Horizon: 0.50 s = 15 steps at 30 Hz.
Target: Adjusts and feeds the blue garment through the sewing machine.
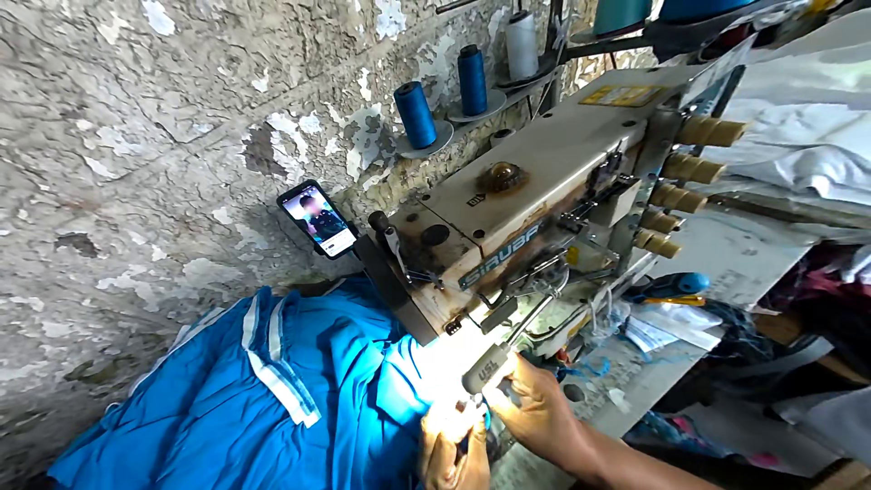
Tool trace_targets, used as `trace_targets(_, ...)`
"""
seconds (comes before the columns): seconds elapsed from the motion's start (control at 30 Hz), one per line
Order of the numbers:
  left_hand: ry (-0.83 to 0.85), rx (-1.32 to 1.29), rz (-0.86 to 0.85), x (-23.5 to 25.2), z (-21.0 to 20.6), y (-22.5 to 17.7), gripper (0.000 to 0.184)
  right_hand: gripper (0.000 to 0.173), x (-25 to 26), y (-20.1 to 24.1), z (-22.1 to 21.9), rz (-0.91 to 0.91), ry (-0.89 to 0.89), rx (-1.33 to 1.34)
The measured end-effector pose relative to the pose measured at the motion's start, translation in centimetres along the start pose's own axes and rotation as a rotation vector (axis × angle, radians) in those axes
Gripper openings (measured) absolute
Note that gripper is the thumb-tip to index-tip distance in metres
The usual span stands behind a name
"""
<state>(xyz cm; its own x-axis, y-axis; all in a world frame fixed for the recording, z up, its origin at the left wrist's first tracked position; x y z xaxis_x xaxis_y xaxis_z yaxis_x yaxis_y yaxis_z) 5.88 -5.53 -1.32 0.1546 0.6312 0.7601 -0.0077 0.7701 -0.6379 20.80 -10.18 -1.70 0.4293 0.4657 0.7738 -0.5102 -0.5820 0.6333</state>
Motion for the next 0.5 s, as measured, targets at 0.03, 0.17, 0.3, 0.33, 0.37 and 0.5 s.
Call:
trace_targets(0.03,0.005,0.018,-0.02,0.0,0.0,-0.2,0.006,0.014,0.0,0.0,0.1,0.011,-0.003,0.012)
trace_targets(0.17,0.049,0.045,-0.094,0.1,-0.3,-1.0,0.006,0.008,0.2,0.4,0.2,0.037,0.018,0.019)
trace_targets(0.3,0.072,0.067,-0.137,0.1,-0.4,-1.4,0.005,0.009,0.0,0.2,0.2,0.051,0.021,0.034)
trace_targets(0.33,0.083,0.074,-0.142,0.0,-0.4,-1.5,0.005,0.009,0.0,0.1,0.2,0.054,0.021,0.039)
trace_targets(0.37,0.092,0.077,-0.145,0.0,-0.4,-1.5,0.005,0.008,-0.1,0.0,0.2,0.055,0.024,0.049)
trace_targets(0.5,0.112,0.102,-0.167,-0.1,-0.6,-1.8,0.003,0.005,-0.4,-0.4,0.2,0.053,0.02,0.066)
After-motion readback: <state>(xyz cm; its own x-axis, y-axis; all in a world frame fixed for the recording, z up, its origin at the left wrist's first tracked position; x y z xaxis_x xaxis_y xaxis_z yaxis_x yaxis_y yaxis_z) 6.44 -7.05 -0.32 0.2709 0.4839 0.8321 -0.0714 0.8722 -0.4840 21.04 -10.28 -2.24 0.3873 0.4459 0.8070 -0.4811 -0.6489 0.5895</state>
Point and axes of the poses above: each hand's wrist, its own x-axis towards the middle knuckle, its own z-axis out of the back of the hand, y = z × x, the point moved 9 cm from there along x, towards the middle knuckle, and after that the axes turned 3 degrees about z, right-handed, at the moved point
